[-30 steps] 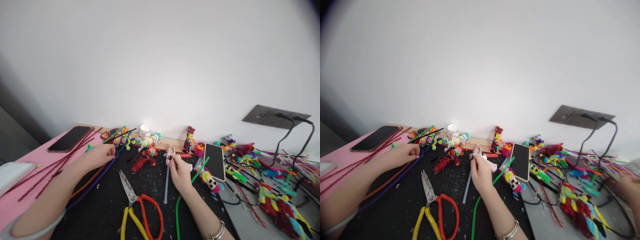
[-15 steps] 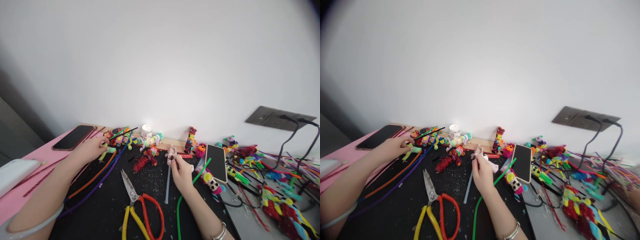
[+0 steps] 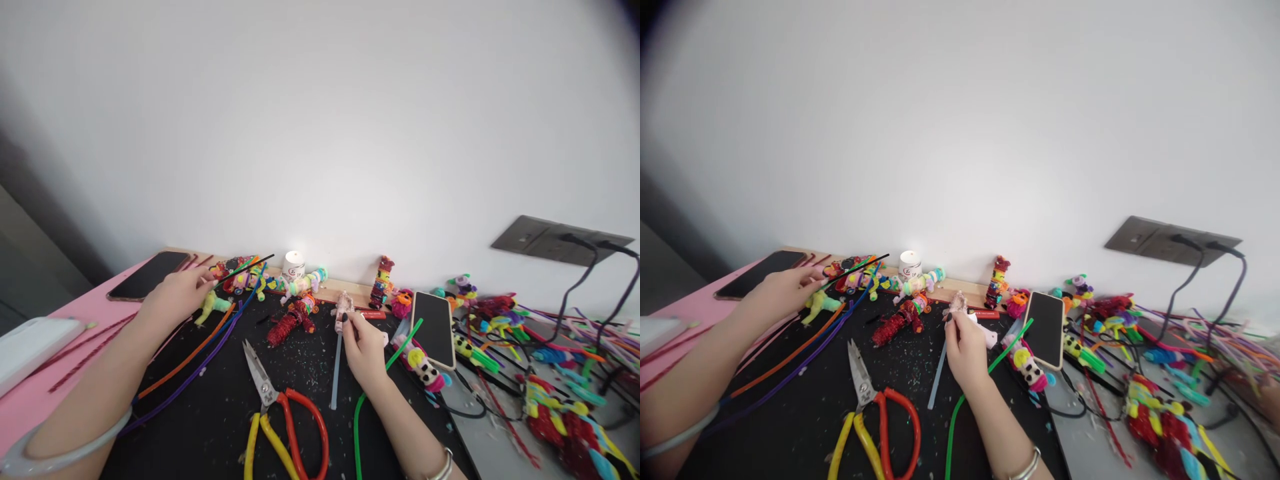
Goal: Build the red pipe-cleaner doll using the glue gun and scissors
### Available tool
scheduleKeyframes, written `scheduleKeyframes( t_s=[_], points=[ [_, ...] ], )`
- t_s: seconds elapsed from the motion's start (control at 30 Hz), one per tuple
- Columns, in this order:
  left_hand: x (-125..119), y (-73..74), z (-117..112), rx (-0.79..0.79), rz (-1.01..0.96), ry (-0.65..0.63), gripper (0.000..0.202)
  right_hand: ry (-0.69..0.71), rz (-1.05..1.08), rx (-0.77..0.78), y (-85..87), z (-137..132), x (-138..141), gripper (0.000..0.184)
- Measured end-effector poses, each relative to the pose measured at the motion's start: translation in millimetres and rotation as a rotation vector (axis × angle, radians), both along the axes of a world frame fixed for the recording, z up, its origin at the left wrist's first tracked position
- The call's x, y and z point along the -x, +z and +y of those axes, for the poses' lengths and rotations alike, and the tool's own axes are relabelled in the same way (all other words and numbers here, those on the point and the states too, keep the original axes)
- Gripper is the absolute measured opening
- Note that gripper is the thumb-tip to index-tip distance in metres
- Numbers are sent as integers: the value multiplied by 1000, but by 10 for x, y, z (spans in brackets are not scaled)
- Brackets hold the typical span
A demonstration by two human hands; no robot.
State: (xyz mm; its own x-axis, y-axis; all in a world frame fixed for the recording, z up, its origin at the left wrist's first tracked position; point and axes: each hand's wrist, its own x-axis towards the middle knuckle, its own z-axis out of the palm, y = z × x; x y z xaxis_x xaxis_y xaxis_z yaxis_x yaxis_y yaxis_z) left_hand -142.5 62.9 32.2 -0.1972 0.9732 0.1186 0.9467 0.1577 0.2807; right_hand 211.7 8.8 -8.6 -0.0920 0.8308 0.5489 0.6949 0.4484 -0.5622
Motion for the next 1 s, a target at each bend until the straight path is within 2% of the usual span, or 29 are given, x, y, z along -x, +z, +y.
scheduleKeyframes(
  t_s=[0.1, 0.2, 0.33, 0.4, 0.53, 0.67, 0.83, 1.0],
  points=[
    [21, 8, -8, -81, 17, 34, 43, -3, 4, 1, 0, 0, -1, 23],
    [55, -31, 22, -55, 19, -13, 48, -10, 5, 6, -1, -2, -7, 24],
    [50, -84, 47, -7, 30, -54, 32, -13, 5, 17, -5, 1, -19, 25],
    [23, -66, 28, -34, 46, -37, 34, -17, 2, 22, -5, 5, -24, 25],
    [-35, 29, -44, -194, 78, 6, 44, -18, -7, 31, 0, 7, -25, 25],
    [-79, 66, -72, -396, 114, -72, 40, -30, -23, 12, 9, 0, -20, 25],
    [-156, 35, -63, -331, 149, -140, 36, -48, -25, 7, 23, -5, -16, 25],
    [-216, 36, -77, -331, 86, -151, 37, -42, -25, 16, 34, -11, -13, 26]
  ],
)
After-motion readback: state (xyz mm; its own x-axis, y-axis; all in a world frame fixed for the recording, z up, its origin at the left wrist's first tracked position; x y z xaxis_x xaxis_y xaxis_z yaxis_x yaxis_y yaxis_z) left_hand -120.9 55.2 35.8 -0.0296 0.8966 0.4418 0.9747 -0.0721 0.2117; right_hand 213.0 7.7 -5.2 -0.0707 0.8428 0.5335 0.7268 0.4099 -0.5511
